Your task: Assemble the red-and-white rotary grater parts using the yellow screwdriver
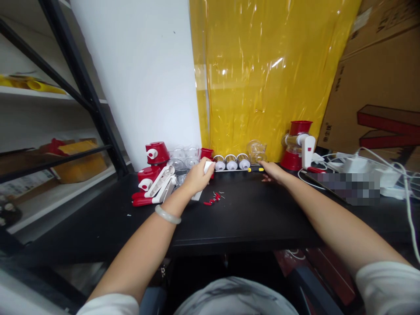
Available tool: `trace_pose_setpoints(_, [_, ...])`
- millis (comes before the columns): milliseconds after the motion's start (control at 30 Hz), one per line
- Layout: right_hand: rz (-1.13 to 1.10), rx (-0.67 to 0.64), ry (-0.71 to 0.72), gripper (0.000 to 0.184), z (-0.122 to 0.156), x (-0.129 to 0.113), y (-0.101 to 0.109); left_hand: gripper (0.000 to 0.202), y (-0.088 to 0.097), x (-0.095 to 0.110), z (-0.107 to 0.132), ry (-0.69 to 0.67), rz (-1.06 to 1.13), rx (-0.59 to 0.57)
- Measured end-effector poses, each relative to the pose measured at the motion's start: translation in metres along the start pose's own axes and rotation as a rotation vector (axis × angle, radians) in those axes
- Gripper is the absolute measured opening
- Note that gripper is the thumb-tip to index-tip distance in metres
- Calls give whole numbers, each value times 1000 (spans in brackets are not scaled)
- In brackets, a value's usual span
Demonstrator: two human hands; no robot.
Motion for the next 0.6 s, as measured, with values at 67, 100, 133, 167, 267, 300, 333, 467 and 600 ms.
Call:
trace_pose_setpoints(67, [-128,-52,-13,23,-3,1,-2,41,0,-1,0,11,-16,17])
trace_pose_setpoints(100, [-199,-79,-24,20,-3,1,-2,42,0,-1,0,19,-25,27])
trace_pose_setpoints(133, [-266,-97,-20,18,-3,0,-2,42,1,-2,0,28,-34,37])
trace_pose_setpoints(167, [-320,-109,-14,16,-3,-1,-2,42,1,-2,0,36,-40,46])
trace_pose_setpoints(267, [-392,-129,23,16,3,-5,-2,43,1,-3,0,46,-45,57])
trace_pose_setpoints(300, [-399,-131,40,17,6,-6,-1,43,1,-3,0,46,-42,59])
trace_pose_setpoints(333, [-404,-130,57,17,9,-7,-1,44,0,-4,0,45,-38,62])
trace_pose_setpoints(467, [-422,-141,132,24,17,-12,1,44,-2,-7,0,56,-31,67])
trace_pose_setpoints(600, [-439,-150,191,30,19,-15,2,44,-3,-9,-1,57,-12,79])
Point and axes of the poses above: each hand's wrist, its own z-axis away from the middle knuckle, its own y-axis out of the back of the hand, x = y × z, the point moved 1 cm from there along -z, towards the middle knuckle, and after that the axes turned 7 degrees about -y, right-handed, at the moved point
